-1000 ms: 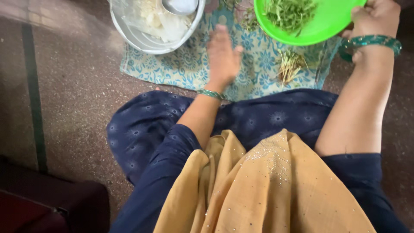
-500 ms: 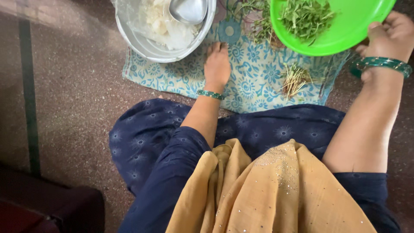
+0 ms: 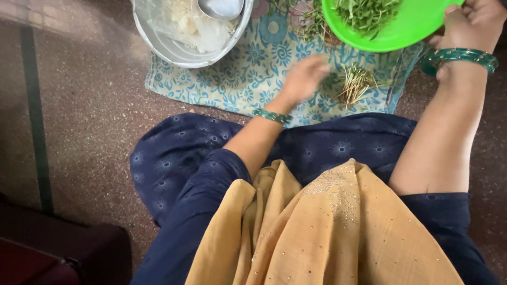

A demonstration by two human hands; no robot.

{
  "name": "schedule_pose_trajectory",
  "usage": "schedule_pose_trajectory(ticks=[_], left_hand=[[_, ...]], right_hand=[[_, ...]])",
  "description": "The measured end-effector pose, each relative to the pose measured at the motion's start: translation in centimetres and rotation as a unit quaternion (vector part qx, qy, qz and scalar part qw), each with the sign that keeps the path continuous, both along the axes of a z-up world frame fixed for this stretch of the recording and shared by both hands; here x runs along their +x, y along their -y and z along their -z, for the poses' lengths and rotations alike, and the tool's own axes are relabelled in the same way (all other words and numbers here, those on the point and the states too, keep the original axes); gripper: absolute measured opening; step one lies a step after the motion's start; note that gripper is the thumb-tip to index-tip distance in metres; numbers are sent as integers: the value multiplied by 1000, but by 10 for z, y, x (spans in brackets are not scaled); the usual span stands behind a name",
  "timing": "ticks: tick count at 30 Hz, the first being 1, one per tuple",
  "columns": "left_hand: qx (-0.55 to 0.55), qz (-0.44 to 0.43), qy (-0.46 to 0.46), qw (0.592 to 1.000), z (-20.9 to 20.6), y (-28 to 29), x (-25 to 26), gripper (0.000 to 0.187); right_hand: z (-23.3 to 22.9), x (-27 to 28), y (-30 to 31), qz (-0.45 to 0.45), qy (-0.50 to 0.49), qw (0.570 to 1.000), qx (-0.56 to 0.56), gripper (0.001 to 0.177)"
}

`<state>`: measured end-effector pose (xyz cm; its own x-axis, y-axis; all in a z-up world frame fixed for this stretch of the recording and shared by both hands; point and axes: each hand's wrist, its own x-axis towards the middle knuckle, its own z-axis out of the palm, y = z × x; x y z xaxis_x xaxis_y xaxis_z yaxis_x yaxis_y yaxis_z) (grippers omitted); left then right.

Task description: The person sits on the floor and picks up bunches of green leafy vegetables, separating the leaves from the stems by hand. The leaves are placed into a green bowl, while the stems are set aside on a cloth.

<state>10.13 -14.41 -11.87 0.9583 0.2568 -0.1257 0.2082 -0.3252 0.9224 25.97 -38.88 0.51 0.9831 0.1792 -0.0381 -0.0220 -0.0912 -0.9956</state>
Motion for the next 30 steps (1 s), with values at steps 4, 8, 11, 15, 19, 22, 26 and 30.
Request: schedule_pose_trajectory(ticks=[4, 8, 11, 15, 19, 22, 26, 30], left_hand=[[-52, 144, 93, 984, -7, 41, -11, 53], [382, -95, 44, 918, -3, -13, -23, 61], [293, -85, -140, 942, -7, -48, -36, 80], [225, 170, 27, 959, 3, 17, -19, 88], [308, 174, 4, 935, -11, 57, -19, 84], [280, -41, -251, 926, -25, 31, -28, 96], [239, -123, -335, 903, -26, 11, -31, 101], [379, -42, -195, 904, -53, 8, -22, 75]], right_hand=[[14, 4, 7, 5, 10, 1000, -12, 11], [16, 4, 7, 16, 43, 998, -49, 10], [8, -3, 2, 3, 45, 999, -24, 11], [13, 0, 7, 5, 41, 999, -32, 8], [27, 5, 19, 34, 26, 998, -38, 12], [23, 8, 13, 38, 42, 996, -74, 9], [19, 1, 1, 48, 6, 996, -78, 2], [22, -3, -2, -37, 31, 996, -74, 11]])
